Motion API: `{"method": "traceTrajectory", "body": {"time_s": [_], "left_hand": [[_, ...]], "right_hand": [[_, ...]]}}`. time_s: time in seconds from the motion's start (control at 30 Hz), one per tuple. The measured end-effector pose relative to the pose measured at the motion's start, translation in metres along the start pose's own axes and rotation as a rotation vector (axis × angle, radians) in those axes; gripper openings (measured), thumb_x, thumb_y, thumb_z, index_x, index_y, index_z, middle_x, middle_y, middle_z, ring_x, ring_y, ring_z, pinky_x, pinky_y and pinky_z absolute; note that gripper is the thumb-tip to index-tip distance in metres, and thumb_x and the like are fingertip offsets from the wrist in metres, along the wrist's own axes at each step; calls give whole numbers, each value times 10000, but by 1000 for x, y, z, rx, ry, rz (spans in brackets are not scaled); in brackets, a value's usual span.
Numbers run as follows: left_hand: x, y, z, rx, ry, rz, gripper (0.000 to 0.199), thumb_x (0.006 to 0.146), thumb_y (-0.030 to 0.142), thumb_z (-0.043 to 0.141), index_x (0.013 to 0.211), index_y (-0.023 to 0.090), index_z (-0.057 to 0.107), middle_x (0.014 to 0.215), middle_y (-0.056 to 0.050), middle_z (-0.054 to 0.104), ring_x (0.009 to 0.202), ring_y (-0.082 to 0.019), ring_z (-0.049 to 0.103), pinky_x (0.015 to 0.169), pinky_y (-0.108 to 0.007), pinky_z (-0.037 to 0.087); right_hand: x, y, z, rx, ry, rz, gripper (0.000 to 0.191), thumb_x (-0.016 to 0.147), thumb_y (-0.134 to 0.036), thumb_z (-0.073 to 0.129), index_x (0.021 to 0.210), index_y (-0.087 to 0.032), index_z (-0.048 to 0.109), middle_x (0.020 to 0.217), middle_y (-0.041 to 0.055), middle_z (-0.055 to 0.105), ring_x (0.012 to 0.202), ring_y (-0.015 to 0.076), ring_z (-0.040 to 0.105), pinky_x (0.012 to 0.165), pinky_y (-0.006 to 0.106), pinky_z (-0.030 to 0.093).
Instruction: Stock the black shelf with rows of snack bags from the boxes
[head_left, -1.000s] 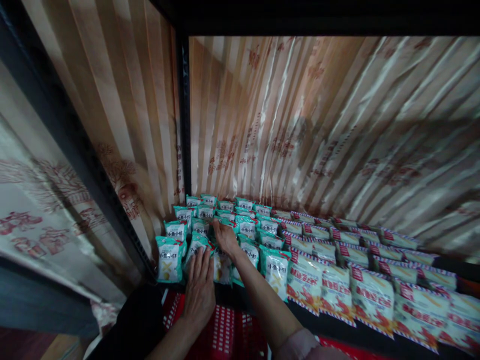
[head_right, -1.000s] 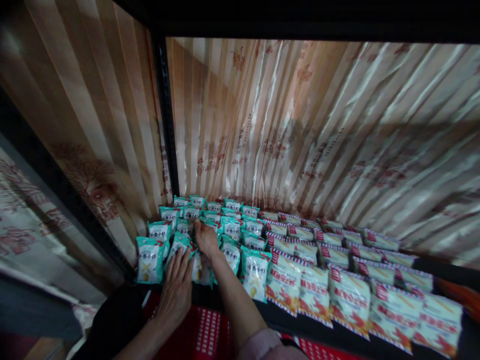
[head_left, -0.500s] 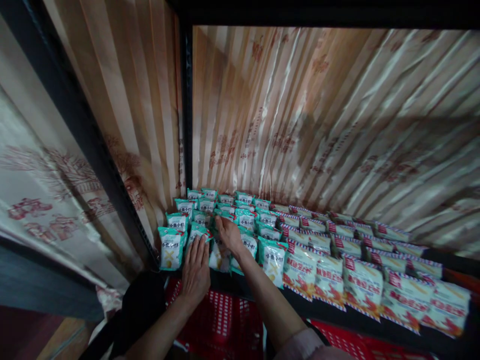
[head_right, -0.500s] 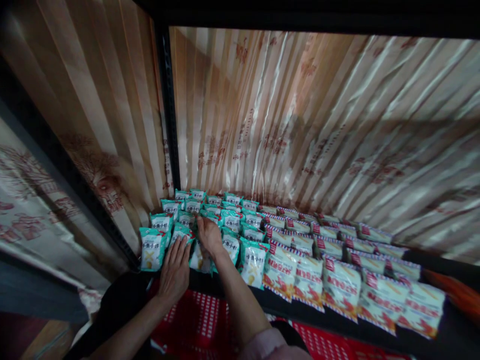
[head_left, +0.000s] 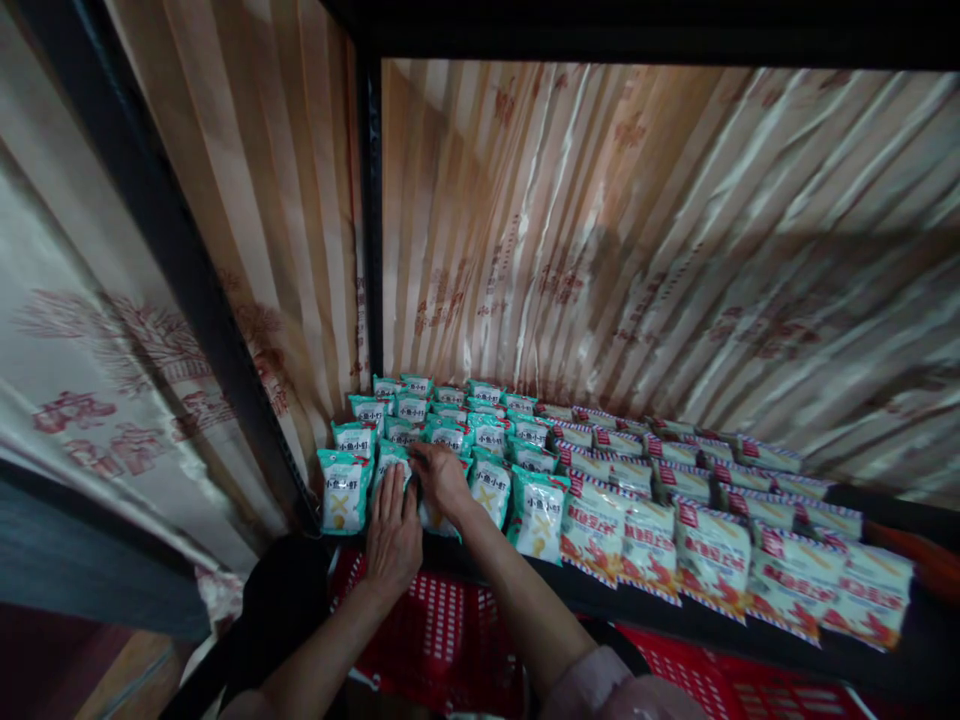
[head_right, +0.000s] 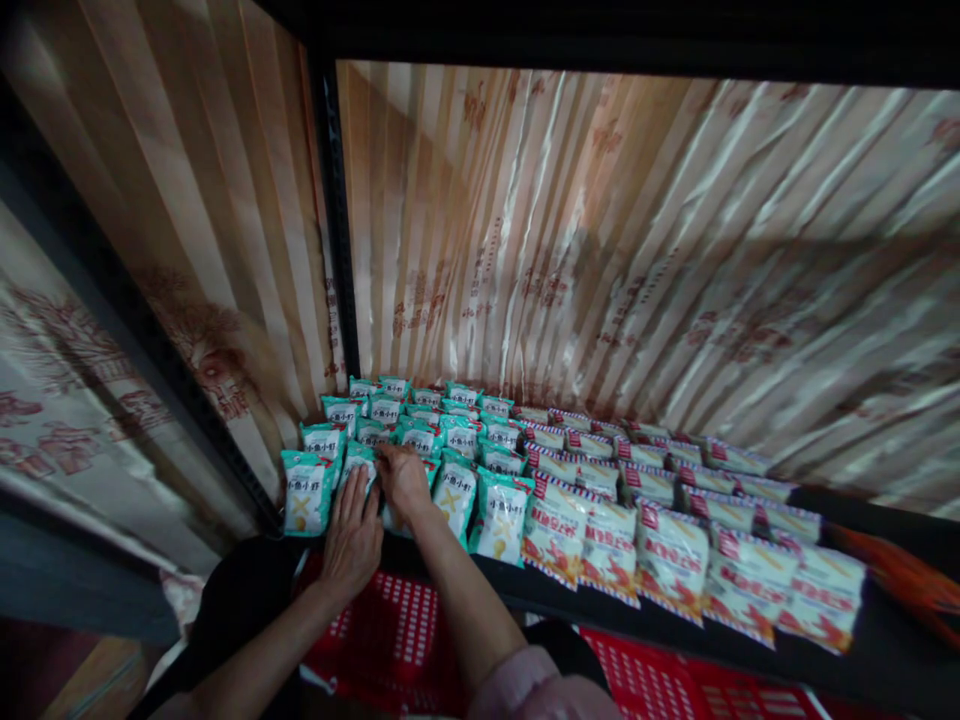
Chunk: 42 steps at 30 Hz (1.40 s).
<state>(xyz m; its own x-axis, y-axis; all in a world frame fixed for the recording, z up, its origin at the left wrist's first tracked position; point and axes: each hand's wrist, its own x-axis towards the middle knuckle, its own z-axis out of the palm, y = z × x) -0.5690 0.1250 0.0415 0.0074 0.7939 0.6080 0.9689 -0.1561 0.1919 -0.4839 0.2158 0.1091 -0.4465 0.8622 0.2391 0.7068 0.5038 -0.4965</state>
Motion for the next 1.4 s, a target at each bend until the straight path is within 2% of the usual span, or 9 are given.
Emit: {"method": "traceTrajectory", "body": {"time_s": [0.27,0.5,0.6,0.7,0.8,0.93,1.07,1.4], "left_hand": [[0,-10,2,0,6,115,421,829,109,355,1219,117,511,1390,-119,394,1342,-241,237,1053,-460,320],[1,-22,5,49,-48,161,432,834,173,373,1241,105,498,1377,-100,420,1331,-225,266,1084,-419,270],[1,-24,5,69,-68,152,437,841,201,374,1248,88,489,1382,-103,413,1333,-226,261,1094,-412,239],[1,-22,6,79,-67,150,454,843,226,379,1262,80,472,1391,-109,395,1336,-229,253,1096,-415,222],[1,-18,7,92,-65,135,469,841,241,389,1271,69,459,1402,-119,375,1339,-234,244,1094,-410,217],[1,-15,9,105,-67,107,498,839,255,395,1296,60,425,1398,-123,381,1337,-236,248,1096,-406,209],[2,-14,10,116,-67,95,509,837,254,393,1307,60,408,1399,-119,381,1336,-235,250,1097,-403,200],[0,-15,15,135,-13,114,501,844,255,387,1298,43,411,1394,-137,384,1340,-238,238,1098,-400,191]], "right_hand": [[4,-2,-4,22,-9,-25,223,800,-96,489,912,-187,660,860,46,692,843,179,607,781,255,416],[8,-1,-3,53,-34,-31,208,812,-110,487,902,-184,659,845,44,690,803,163,614,739,233,416],[7,-2,-3,62,-37,-56,217,827,-123,472,925,-170,660,869,60,693,817,169,616,750,236,423],[6,-1,-4,75,-11,-48,245,844,-133,448,987,-157,646,977,81,681,901,173,609,810,245,426],[6,5,-6,63,53,10,279,849,-145,437,1063,-154,615,1087,92,649,1004,171,582,883,254,410],[10,15,-7,18,97,112,302,856,-159,410,1086,-150,606,1095,93,647,1018,174,582,892,255,408],[14,22,-4,-21,46,190,319,856,-174,411,1115,-166,596,1117,87,644,1012,177,594,871,251,417],[23,19,2,-2,-15,173,327,862,-178,393,1099,-192,617,1116,50,654,1014,154,602,857,204,416]]}}
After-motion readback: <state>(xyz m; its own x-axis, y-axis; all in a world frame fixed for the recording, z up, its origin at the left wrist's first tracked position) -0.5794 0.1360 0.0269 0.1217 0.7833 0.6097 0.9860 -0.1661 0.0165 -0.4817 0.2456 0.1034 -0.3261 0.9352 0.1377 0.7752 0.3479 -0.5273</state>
